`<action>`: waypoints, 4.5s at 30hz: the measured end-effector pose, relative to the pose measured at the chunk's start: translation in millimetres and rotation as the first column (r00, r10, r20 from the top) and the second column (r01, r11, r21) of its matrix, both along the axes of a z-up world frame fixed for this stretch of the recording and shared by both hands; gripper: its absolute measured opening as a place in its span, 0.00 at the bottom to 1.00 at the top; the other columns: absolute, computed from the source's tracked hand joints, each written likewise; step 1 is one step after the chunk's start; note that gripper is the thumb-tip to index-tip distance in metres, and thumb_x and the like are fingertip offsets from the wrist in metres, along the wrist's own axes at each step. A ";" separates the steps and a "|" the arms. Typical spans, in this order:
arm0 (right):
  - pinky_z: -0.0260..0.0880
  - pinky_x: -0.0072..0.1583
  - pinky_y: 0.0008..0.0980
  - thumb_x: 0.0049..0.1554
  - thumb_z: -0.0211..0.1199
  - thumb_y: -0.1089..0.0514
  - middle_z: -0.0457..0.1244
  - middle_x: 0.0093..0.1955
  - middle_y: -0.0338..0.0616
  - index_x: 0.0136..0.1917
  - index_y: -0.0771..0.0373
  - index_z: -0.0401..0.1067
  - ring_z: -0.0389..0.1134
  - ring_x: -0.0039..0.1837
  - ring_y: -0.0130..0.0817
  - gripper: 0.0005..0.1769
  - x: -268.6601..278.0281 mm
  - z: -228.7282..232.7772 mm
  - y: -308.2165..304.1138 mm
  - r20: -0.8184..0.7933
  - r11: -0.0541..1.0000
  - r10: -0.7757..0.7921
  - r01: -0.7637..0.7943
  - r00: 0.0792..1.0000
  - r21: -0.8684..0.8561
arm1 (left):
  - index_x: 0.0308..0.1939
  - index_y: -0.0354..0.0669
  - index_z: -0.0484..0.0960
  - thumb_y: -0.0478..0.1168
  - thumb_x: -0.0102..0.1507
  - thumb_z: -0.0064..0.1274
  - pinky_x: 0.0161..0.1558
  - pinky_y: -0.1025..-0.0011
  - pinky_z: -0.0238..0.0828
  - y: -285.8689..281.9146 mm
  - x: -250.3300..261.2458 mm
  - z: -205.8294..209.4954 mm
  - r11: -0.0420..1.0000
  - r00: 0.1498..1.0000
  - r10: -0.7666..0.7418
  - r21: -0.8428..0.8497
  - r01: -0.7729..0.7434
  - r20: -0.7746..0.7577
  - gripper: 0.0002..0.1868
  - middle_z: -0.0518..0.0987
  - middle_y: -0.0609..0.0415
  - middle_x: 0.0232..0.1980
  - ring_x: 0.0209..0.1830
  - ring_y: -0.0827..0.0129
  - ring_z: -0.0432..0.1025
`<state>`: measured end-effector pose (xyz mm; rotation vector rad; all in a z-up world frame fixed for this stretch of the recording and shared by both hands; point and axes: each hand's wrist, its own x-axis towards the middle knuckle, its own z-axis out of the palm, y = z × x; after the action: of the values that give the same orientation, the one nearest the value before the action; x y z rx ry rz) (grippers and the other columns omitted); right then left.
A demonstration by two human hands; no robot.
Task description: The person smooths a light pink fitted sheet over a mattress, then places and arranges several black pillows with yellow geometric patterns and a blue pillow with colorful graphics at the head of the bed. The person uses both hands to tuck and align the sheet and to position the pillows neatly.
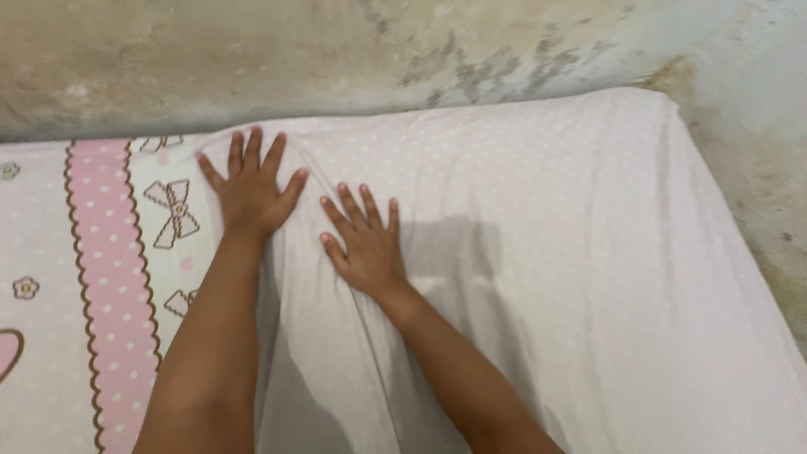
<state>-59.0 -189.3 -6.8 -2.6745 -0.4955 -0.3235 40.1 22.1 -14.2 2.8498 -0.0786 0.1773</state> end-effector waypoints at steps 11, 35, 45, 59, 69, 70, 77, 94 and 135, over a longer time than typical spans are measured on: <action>0.27 0.81 0.65 0.69 0.42 0.39 0.44 0.87 0.33 0.85 0.47 0.49 0.39 0.88 0.41 0.34 3.5 -12.3 -9.0 -0.071 0.998 0.016 -0.011 0.997 0.067 | 0.78 0.54 0.62 0.62 0.67 0.41 0.70 0.26 0.19 -97.7 -203.1 24.1 0.995 0.996 0.057 -0.088 -0.051 0.074 0.38 0.50 0.41 0.83 0.84 0.42 0.39; 0.38 0.80 0.58 0.66 0.44 0.42 0.43 0.86 0.55 0.84 0.65 0.46 0.44 0.85 0.53 0.40 -160.6 -19.4 -102.4 -0.050 0.886 -0.464 0.464 0.884 -0.015 | 0.81 0.50 0.53 0.66 0.70 0.29 0.67 0.24 0.07 -97.1 -204.9 -5.9 0.997 0.998 -0.011 -0.072 0.015 0.056 0.40 0.39 0.33 0.85 0.85 0.41 0.27; 0.34 0.81 0.52 0.65 0.46 0.45 0.45 0.85 0.46 0.81 0.59 0.54 0.41 0.86 0.45 0.34 -235.7 -3.5 -72.1 -0.275 0.863 -0.480 0.505 0.833 0.027 | 0.79 0.42 0.59 0.52 0.74 0.26 0.79 0.36 0.28 -156.4 -224.7 -42.3 0.853 0.833 -0.518 0.050 0.519 0.195 0.31 0.55 0.51 0.84 0.86 0.58 0.43; 0.33 0.78 0.60 0.66 0.41 0.46 0.44 0.84 0.46 0.81 0.56 0.52 0.39 0.85 0.47 0.32 -388.9 12.5 -111.1 -0.167 0.416 -0.907 0.879 0.386 -0.232 | 0.76 0.51 0.62 0.45 0.69 0.37 0.75 0.33 0.22 -281.1 -391.3 21.5 0.653 0.655 -0.746 0.065 0.755 -0.121 0.30 0.52 0.49 0.82 0.84 0.52 0.39; 0.28 0.78 0.64 0.66 0.42 0.42 0.44 0.84 0.45 0.82 0.52 0.51 0.34 0.86 0.45 0.34 -499.0 130.2 -146.9 0.007 0.052 -0.998 0.962 0.056 -0.267 | 0.80 0.47 0.55 0.49 0.70 0.37 0.75 0.33 0.19 -318.3 -497.4 134.5 0.302 0.297 -0.940 0.002 0.953 0.165 0.34 0.44 0.46 0.85 0.85 0.51 0.33; 0.28 0.78 0.65 0.65 0.42 0.41 0.44 0.84 0.45 0.81 0.52 0.51 0.34 0.85 0.45 0.34 -508.6 144.8 -147.5 0.014 0.027 -0.999 0.961 0.032 -0.274 | 0.80 0.47 0.55 0.49 0.71 0.36 0.74 0.33 0.19 -320.8 -508.0 143.5 0.283 0.284 -0.942 -0.034 0.959 0.181 0.33 0.44 0.45 0.85 0.85 0.50 0.33; 0.28 0.77 0.67 0.65 0.45 0.42 0.48 0.83 0.49 0.81 0.56 0.54 0.37 0.85 0.47 0.35 -629.8 205.9 -169.8 0.143 -0.142 -0.984 0.947 -0.104 -0.288 | 0.79 0.47 0.55 0.48 0.72 0.33 0.74 0.32 0.26 -363.9 -623.9 181.7 0.082 0.112 -0.968 -0.142 0.987 0.224 0.31 0.46 0.42 0.84 0.83 0.44 0.36; 0.28 0.74 0.72 0.55 0.57 0.27 0.48 0.84 0.53 0.79 0.61 0.57 0.38 0.85 0.50 0.50 -1033.6 260.3 -151.5 0.327 -0.643 -0.718 0.406 -0.614 -0.650 | 0.78 0.49 0.56 0.47 0.63 0.53 0.73 0.32 0.32 -346.3 -940.7 203.3 -0.400 -0.367 -0.913 -0.217 0.890 0.179 0.41 0.51 0.41 0.81 0.82 0.44 0.41; 0.54 0.75 0.62 0.51 0.64 0.37 0.62 0.74 0.37 0.75 0.49 0.64 0.57 0.79 0.40 0.41 -463.7 265.4 76.4 0.031 0.668 -0.741 0.731 0.671 0.142 | 0.74 0.46 0.63 0.72 0.65 0.31 0.64 0.48 0.64 -133.9 -404.4 91.5 0.554 0.255 -0.732 -0.770 -0.317 -0.631 0.44 0.68 0.44 0.71 0.66 0.48 0.67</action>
<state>-522.7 -112.9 258.6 -2.6143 0.6273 -0.6698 -364.3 -111.8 77.3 1.4526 -0.1495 -1.3026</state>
